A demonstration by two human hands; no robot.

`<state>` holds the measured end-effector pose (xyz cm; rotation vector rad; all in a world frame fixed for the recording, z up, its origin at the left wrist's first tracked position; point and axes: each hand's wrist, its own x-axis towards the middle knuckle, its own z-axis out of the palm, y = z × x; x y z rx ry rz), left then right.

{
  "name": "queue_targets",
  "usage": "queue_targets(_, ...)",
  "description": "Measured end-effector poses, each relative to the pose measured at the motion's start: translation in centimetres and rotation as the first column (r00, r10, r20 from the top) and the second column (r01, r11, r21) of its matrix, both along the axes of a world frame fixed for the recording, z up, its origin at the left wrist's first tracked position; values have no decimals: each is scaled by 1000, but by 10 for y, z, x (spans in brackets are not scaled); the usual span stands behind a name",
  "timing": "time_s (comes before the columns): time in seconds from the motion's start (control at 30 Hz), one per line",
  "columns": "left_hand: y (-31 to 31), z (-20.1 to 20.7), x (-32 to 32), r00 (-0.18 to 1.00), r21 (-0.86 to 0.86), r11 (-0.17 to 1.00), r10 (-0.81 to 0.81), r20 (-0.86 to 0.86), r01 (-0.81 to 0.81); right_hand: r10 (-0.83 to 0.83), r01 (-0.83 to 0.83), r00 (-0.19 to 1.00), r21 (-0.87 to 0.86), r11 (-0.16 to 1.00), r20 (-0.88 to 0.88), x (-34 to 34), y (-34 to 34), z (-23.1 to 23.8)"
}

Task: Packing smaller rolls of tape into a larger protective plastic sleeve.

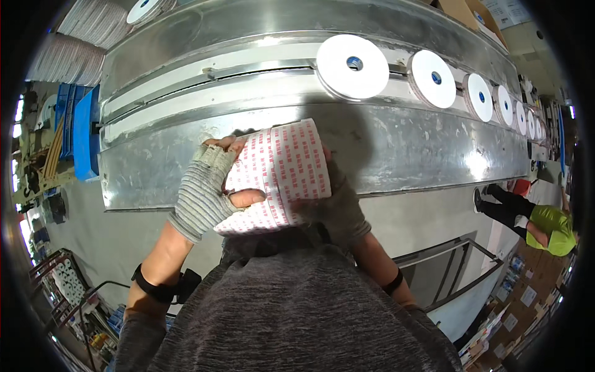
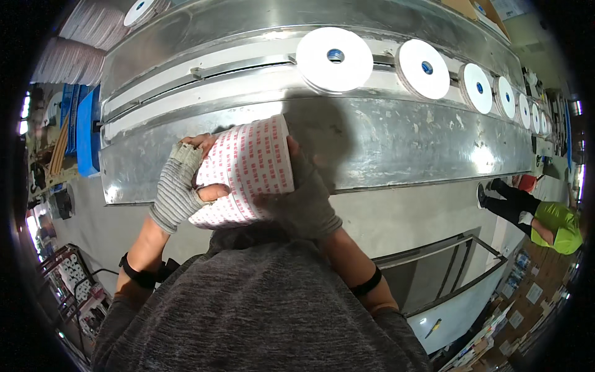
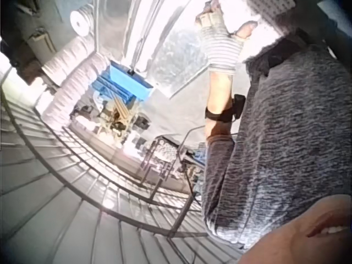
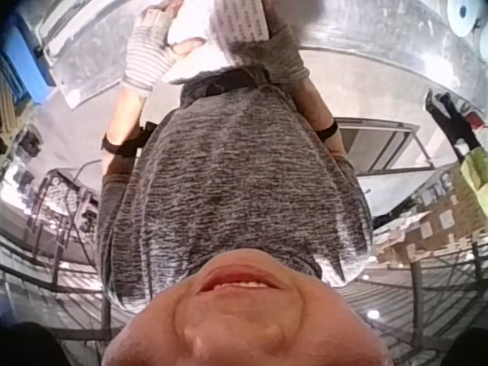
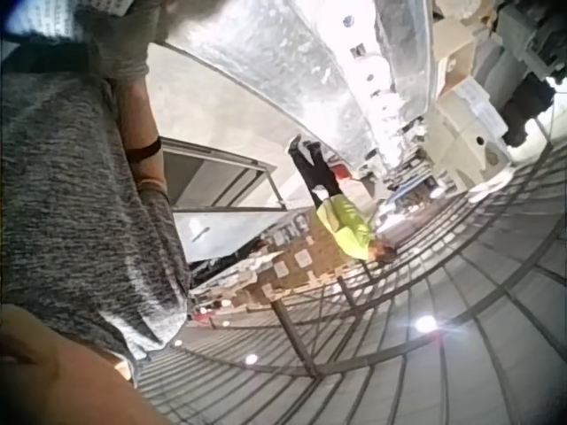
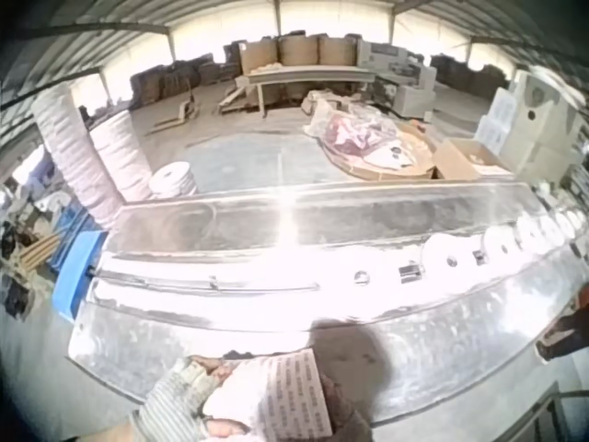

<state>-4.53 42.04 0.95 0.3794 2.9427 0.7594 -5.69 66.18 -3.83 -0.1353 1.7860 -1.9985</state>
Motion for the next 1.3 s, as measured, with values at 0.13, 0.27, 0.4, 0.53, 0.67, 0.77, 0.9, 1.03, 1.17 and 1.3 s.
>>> queue_targets(0.13, -10, 2, 17, 990, 43, 993, -109, -94, 113, 100, -43, 926, -160, 986, 364, -48, 33, 6)
queue_targets(0.27, -33, 7, 5, 974, -109, 971, -205, 91, 214, -185, 249, 924, -157, 956, 336, -77, 41, -21)
queue_targets(0.4, -30, 24, -62, 987, 43, 987, -159, 24, 158, -172, 191, 981, -317, 929, 89, -110, -22, 31)
queue_targets(0.53, 15, 34, -116, 996, 440, 894, 65, 65, -87, -202, 202, 979, -68, 977, 5, -143, -69, 34)
queue_targets(0.67, -24, 1, -136, 976, 657, 737, 18, 215, -158, -218, 217, 976, -90, 972, -3, -167, -41, -50)
queue_targets(0.77, -89, -59, -146, 991, 236, 972, -43, 130, 11, -117, 116, 993, -58, 992, -20, -168, -54, -22)
queue_targets(0.9, -95, -120, -146, 972, -495, 838, -169, 165, 230, 509, 143, 806, 933, 329, -303, -186, -46, -93)
queue_targets(1.03, -120, -89, -108, 998, -83, 996, -15, 66, 20, 506, 469, 380, 633, 616, -774, -136, -20, -61)
queue_targets(1.17, -109, -19, -13, 868, 445, 838, 67, 492, -317, 2, -18, 996, 189, 982, 88, -23, -15, -39)
queue_targets(1.3, -53, -26, 27, 965, 269, 942, 143, 220, -201, 290, -250, 945, 240, 938, -152, 12, -84, 2)
